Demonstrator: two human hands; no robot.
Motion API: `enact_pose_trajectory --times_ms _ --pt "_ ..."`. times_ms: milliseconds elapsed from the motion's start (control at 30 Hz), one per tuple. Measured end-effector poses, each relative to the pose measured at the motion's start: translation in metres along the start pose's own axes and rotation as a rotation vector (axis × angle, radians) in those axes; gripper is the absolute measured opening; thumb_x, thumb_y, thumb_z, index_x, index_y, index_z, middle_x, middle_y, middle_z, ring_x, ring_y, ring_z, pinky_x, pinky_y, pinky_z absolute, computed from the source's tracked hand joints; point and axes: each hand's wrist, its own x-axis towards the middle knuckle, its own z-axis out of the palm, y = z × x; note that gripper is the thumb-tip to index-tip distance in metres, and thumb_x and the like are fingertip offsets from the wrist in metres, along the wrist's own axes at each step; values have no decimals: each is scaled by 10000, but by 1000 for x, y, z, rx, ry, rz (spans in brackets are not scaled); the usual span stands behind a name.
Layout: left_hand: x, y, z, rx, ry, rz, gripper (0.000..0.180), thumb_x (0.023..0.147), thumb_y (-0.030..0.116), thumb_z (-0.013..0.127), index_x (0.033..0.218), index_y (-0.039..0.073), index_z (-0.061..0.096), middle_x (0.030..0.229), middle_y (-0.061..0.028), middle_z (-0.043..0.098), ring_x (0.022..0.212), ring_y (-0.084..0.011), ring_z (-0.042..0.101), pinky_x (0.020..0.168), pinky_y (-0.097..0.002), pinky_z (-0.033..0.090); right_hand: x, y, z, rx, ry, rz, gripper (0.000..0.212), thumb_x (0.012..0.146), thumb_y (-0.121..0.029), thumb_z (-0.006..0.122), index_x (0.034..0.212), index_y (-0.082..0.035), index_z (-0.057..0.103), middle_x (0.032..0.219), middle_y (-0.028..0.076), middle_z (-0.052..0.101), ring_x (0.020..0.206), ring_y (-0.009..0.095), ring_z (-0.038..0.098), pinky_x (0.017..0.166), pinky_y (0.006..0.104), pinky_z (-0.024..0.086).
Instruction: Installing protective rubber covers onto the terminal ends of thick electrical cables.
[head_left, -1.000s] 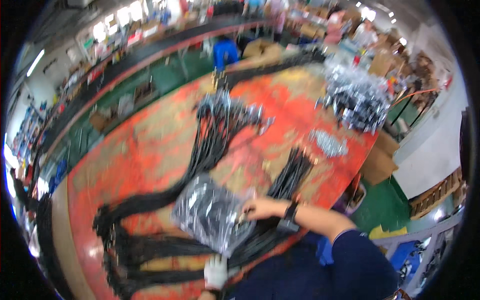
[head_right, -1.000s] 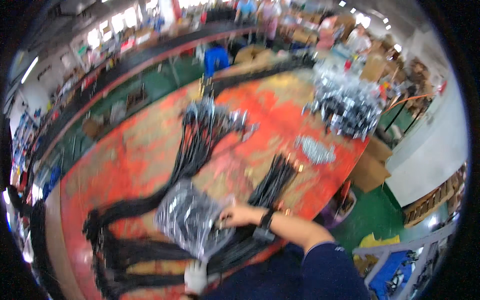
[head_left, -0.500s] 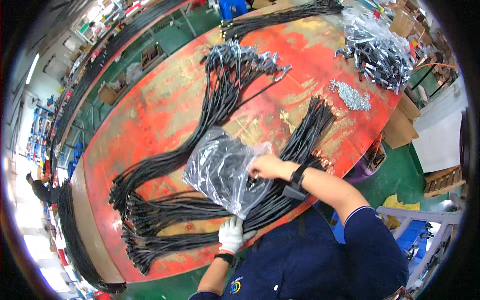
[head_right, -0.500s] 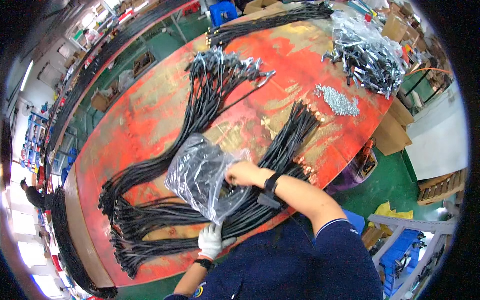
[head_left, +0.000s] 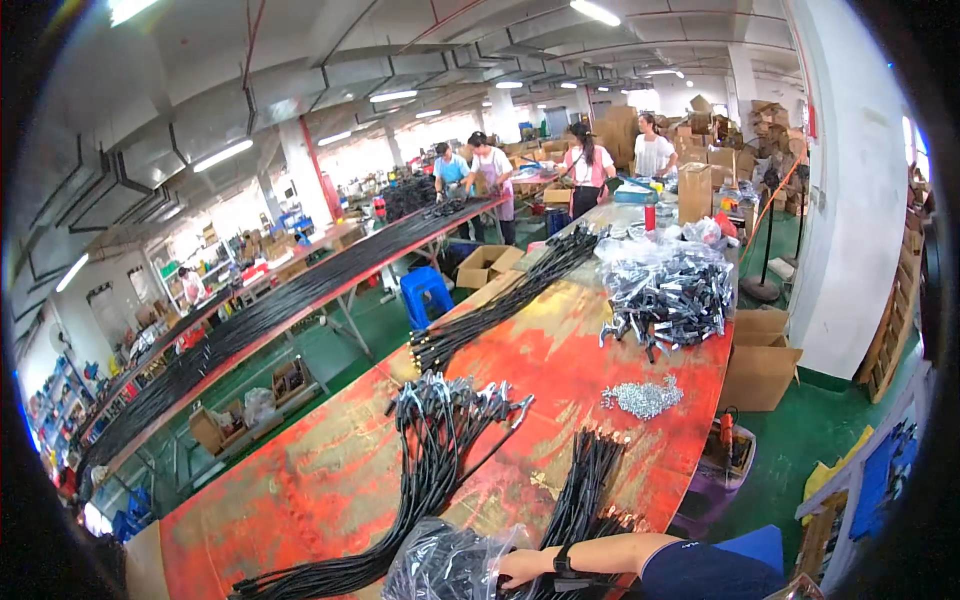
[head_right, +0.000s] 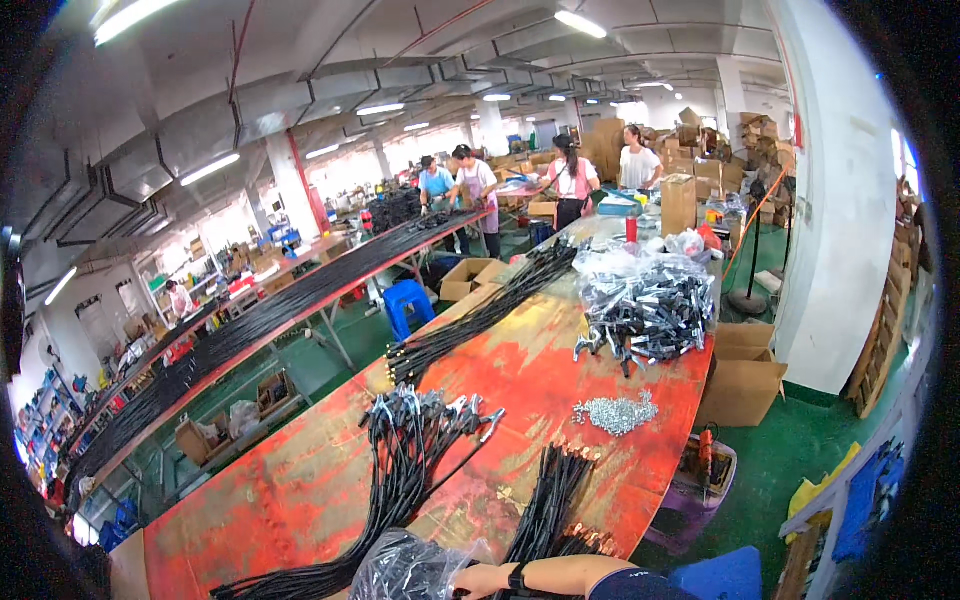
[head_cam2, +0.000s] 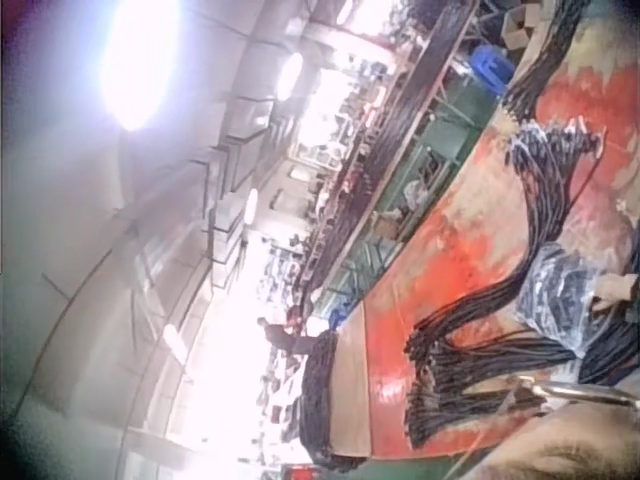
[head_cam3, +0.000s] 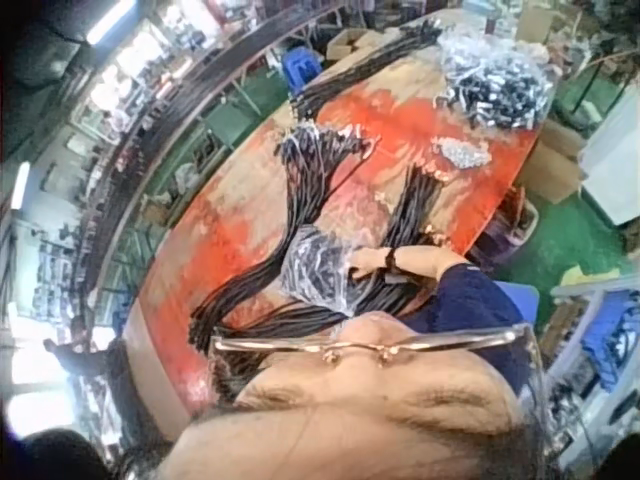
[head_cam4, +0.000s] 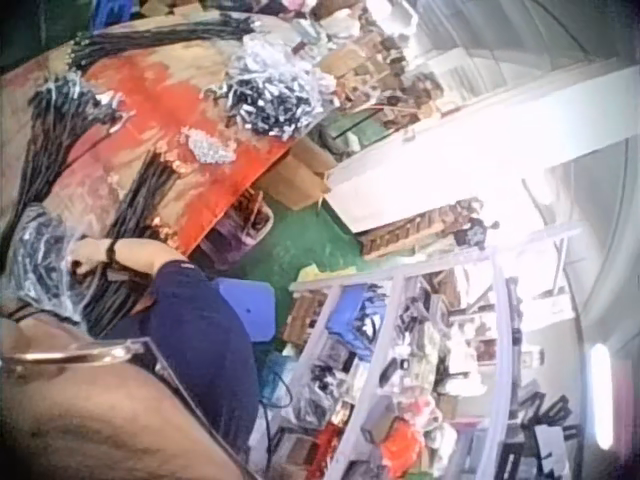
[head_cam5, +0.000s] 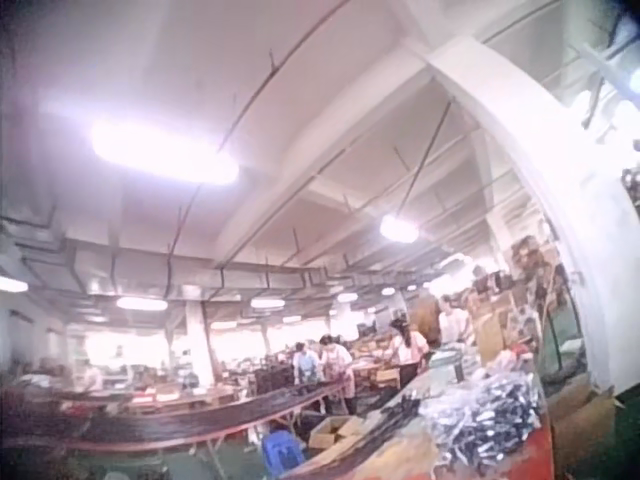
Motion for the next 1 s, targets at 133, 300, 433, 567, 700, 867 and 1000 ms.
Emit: enact_pose_trajectory --times_ms 133,300,433,567,700,867,1000 --pt "18 0 -3 -3 -3 18 902 644 592 653 1308 17 446 1124 -231 562 998 -366 568 879 -488 437 -9 -27 -27 148 233 75 361 691 -313 704 949 -66 652 788 189 636 727 347 612 651 428 488" --pt "22 8 -7 -13 -21 33 914 642 591 658 1316 15 435 1134 -238 555 1003 -371 565 886 -492 433 -34 -51 -36 328 385 110 417 685 -319 707 994 -50 627 780 198 629 715 335 608 636 419 484" --pt "13 16 -9 -16 -34 66 924 639 590 662 1323 14 427 1143 -244 550 1008 -374 563 891 -495 430 -61 -45 -15 769 432 301 444 808 -353 704 1127 -68 586 1082 46 622 1050 151 561 930 294 415" --pt "5 26 -10 -24 -59 83 935 637 589 665 1330 12 418 1151 -249 544 1012 -378 560 897 -498 427 -116 -71 -28 895 536 450 487 778 -316 744 1175 -85 580 1074 26 615 1052 133 533 955 290 382" --pt "-1 36 -6 -39 -122 131 945 635 589 669 1336 11 410 1159 -255 539 1016 -382 558 902 -501 424 -172 -77 -42 856 569 546 404 749 -280 773 1079 -86 644 1069 26 602 1022 138 530 904 288 408" --pt "24 67 -22 -306 -288 97 930 694 546 677 1358 -11 338 1169 -272 522 1037 -415 533 897 -491 425 -238 -81 -29 983 769 772 304 713 -180 798 937 -75 621 937 2 594 927 115 553 834 282 450" --pt "45 61 4 -433 -291 15 742 811 447 615 1340 -10 365 1137 -283 552 1021 -426 547 895 -461 432 -287 -70 1 940 890 849 351 700 -229 804 955 -72 622 931 16 599 924 122 547 810 293 440"
